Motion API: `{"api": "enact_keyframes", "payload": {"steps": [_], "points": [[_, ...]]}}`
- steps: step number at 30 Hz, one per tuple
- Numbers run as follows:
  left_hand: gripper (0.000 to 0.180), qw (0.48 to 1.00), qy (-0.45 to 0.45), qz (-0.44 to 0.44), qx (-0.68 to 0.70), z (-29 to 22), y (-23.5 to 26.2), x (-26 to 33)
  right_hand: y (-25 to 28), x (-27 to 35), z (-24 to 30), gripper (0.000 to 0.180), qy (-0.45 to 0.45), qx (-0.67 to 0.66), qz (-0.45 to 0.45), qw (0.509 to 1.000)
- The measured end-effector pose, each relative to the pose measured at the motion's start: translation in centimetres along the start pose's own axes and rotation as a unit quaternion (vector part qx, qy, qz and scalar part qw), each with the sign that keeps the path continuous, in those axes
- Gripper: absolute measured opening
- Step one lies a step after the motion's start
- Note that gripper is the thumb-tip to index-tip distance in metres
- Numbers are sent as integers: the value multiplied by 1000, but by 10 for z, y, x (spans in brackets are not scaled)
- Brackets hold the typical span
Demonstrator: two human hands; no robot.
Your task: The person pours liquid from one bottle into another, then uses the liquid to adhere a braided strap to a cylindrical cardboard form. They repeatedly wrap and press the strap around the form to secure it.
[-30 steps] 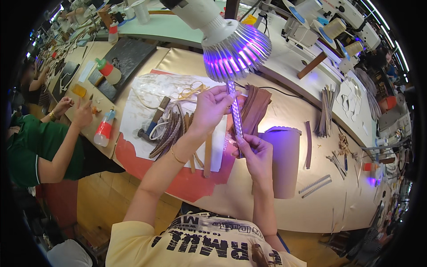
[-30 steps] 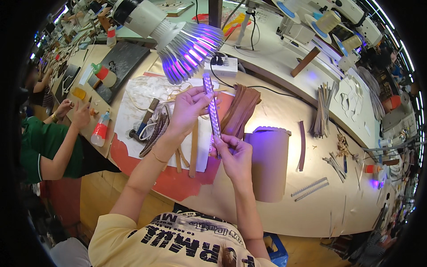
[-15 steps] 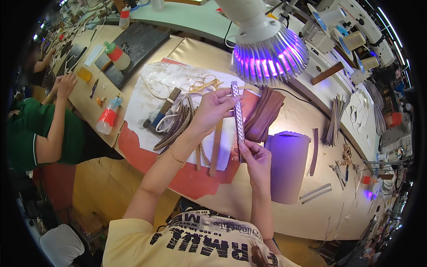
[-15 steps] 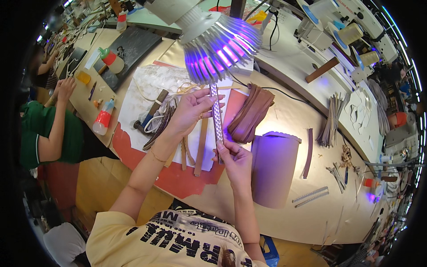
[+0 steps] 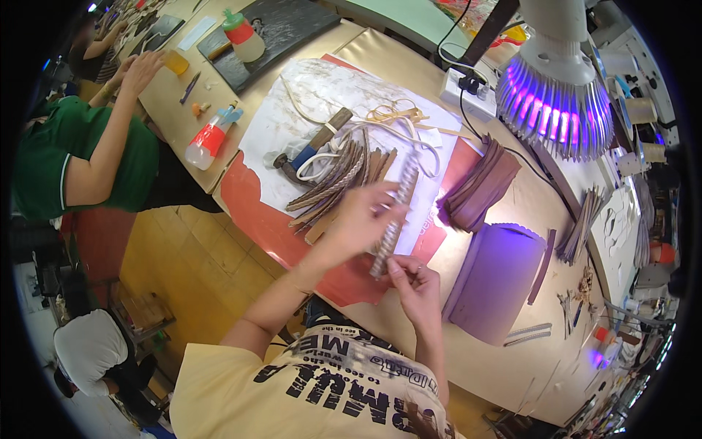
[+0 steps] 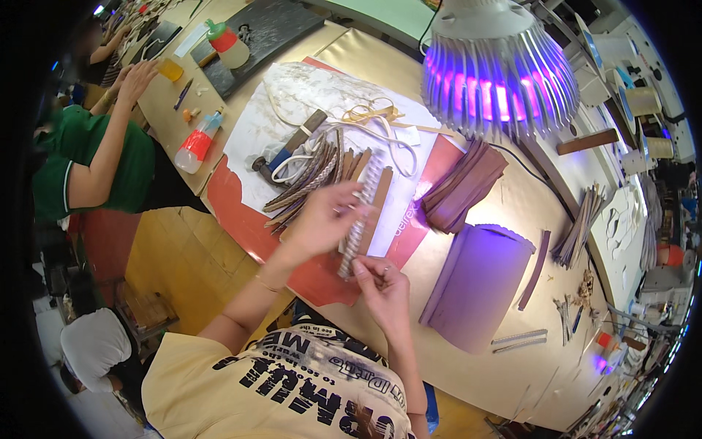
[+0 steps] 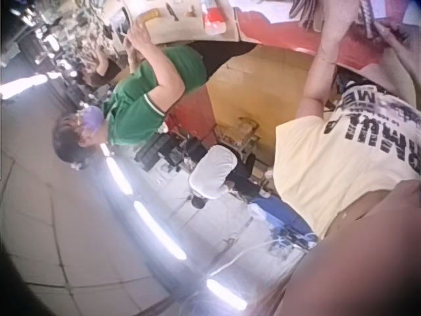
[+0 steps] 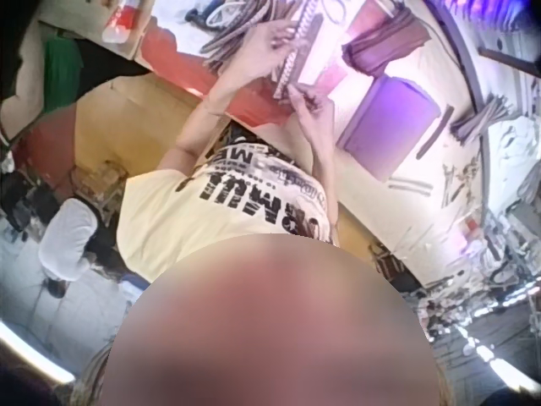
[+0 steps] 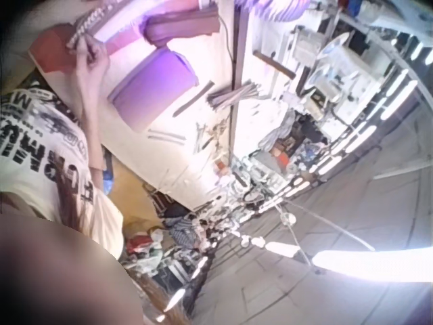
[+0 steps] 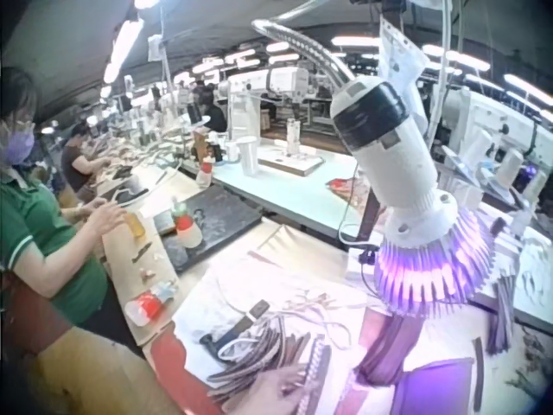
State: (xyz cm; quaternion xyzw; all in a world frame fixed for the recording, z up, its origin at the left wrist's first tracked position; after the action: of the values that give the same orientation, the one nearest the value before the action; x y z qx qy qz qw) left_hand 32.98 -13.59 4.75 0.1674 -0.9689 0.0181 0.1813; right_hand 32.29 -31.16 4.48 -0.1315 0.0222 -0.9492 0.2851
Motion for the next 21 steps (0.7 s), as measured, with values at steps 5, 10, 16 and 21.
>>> {"api": "enact_keyframes", "payload": {"steps": [5,10,16,21], "points": [[39,992,-29,-89,-86,-7,84,-11,-4,3,21,33,-8,130,48,990],[54,977,-23,-146,-156,-3,92,-21,1,2,41,32,32,206,37,977],[61,964,-47,-186,-182,-2,88,-20,21,18,57,29,73,246,-18,966],[58,973,-49,-164,-153,7,97,-25,45,34,58,28,72,251,-66,963]]}}
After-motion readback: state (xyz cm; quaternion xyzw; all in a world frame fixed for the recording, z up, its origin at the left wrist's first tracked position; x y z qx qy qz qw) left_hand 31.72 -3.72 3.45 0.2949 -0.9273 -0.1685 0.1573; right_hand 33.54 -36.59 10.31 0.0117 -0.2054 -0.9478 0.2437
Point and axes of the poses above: each hand's wrist, its own x-axis away from the middle knuckle, its own y-axis out of the back of the hand, z = x × y, the point moved 3 cm from there along -x, towards the middle knuckle, and after that the axes turned 9 degrees about y, right-handed, at the moved point
